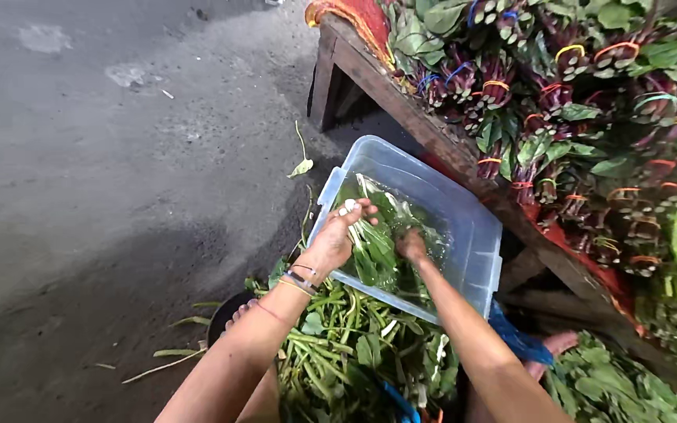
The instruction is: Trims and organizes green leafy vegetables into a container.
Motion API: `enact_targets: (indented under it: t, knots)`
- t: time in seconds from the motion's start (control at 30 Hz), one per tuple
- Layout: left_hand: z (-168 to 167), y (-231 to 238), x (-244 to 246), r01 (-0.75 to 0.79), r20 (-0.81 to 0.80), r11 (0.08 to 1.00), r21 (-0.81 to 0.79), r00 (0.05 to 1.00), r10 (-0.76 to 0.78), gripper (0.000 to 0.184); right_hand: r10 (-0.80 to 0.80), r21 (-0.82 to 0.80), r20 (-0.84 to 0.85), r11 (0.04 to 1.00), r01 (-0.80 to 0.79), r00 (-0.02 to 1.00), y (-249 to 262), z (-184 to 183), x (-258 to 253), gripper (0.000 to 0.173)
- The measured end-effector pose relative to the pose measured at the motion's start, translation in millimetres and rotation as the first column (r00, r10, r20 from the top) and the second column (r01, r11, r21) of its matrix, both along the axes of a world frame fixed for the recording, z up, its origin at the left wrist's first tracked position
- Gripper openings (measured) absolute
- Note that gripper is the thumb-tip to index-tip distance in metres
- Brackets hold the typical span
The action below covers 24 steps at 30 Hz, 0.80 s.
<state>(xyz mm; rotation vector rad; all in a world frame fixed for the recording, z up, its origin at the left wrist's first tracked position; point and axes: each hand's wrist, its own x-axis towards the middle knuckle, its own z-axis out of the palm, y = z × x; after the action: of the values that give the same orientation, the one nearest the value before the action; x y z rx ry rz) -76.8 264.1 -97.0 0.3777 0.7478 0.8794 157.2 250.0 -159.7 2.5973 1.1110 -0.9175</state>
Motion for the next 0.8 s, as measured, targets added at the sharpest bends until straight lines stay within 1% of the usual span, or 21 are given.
enact_targets:
  t: [0.03, 0.07, 0.13, 0.17, 0.2, 0.27, 0.3, 0.33, 0.37, 0.4, 0.47, 0.5, 0.57, 0.63, 0.7, 0.73, 0.8]
  knots:
    - [-0.3, -0.3, -0.5, 0.003, -0.005, 1.000, -0.002, 1.000, -0.003, 0.029, 0.007, 0.034, -0.008, 0.999, -0.007, 1.000, -1.1, -1.9, -0.5, 0.061]
    - [-0.8, -0.2, -0.6, 0.009, -0.018, 1.000, 0.001, 1.000, -0.009, 0.029, 0.017, 0.095, -0.021, 0.995, -0.015, 1.000, -1.5, 4.0, -1.1, 0.054]
    - [-1.8, 1.8, -0.8, 0.026, -0.043, 0.999, 0.028, 0.999, -0.025, 0.029, 0.093, 0.290, -0.036, 0.954, -0.078, 0.995, -0.9, 32.3, -5.5, 0.046]
    - [-1.9, 2.3, -0.8, 0.029, -0.054, 0.999, 0.044, 0.998, -0.027, 0.030, 0.160, 0.414, -0.038, 0.901, -0.130, 0.986, -2.7, 48.0, -7.6, 0.042]
    - [-1.9, 2.3, -0.9, 0.034, -0.065, 0.998, 0.062, 0.997, -0.030, 0.030, 0.237, 0.530, -0.028, 0.827, -0.187, 0.971, -5.5, 63.1, -9.4, 0.038]
    - [-3.0, 1.6, -0.9, 0.044, -0.081, 0.994, 0.101, 0.996, -0.036, 0.030, 0.371, 0.695, -0.026, 0.674, -0.250, 0.928, -10.4, 95.2, -14.2, 0.032]
    - [-3.5, 1.2, -0.8, 0.048, -0.083, 0.991, 0.123, 0.996, -0.038, 0.030, 0.436, 0.748, -0.018, 0.603, -0.277, 0.900, -11.2, 112.1, -16.9, 0.030]
    - [-3.9, 1.2, -0.6, 0.049, -0.081, 0.988, 0.144, 0.996, -0.038, 0.030, 0.489, 0.775, -0.010, 0.554, -0.302, 0.872, -10.3, 129.9, -20.1, 0.028]
    - [-3.9, 1.6, -0.6, 0.049, -0.078, 0.985, 0.164, 0.996, -0.037, 0.031, 0.530, 0.775, -0.012, 0.541, -0.327, 0.848, -7.7, 148.4, -24.4, 0.027]
    - [-3.9, 1.7, -0.6, 0.048, -0.077, 0.982, 0.183, 0.996, -0.034, 0.031, 0.567, 0.745, -0.037, 0.565, -0.356, 0.823, -3.9, 165.9, -29.7, 0.026]
    - [-4.7, 1.7, -0.3, 0.047, -0.092, 0.975, 0.216, 0.995, -0.028, 0.033, 0.634, 0.632, -0.165, 0.656, -0.413, 0.756, 8.3, 187.1, -44.1, 0.023]
    - [-4.8, 1.4, -0.2, 0.053, -0.109, 0.973, 0.223, 0.994, -0.029, 0.035, 0.654, 0.580, -0.235, 0.688, -0.436, 0.719, 15.6, 186.6, -53.4, 0.021]
    - [-0.8, 0.6, -1.2, 0.071, -0.133, 0.981, 0.183, 0.990, -0.047, 0.043, 0.654, 0.530, -0.339, 0.727, -0.437, 0.677, 27.7, 167.8, -71.6, 0.020]
    - [6.3, 0.1, -2.1, 0.078, -0.127, 0.994, 0.080, 0.990, -0.067, 0.054, 0.632, 0.529, -0.348, 0.742, -0.412, 0.692, 32.4, 143.1, -84.5, 0.022]
    - [9.4, 0.2, -3.3, 0.054, -0.126, 0.998, 0.026, 0.991, -0.050, 0.058, 0.601, 0.547, -0.329, 0.750, -0.372, 0.728, 31.0, 129.1, -91.6, 0.024]
    - [7.4, -0.6, -3.8, 0.045, -0.123, 0.998, 0.047, 0.992, -0.039, 0.057, 0.586, 0.550, -0.325, 0.755, -0.356, 0.742, 29.1, 125.7, -92.9, 0.026]
    - [-0.7, -1.6, -3.0, 0.045, -0.121, 0.989, 0.140, 0.992, -0.028, 0.055, 0.561, 0.548, -0.323, 0.767, -0.332, 0.762, 25.4, 122.7, -93.0, 0.032]
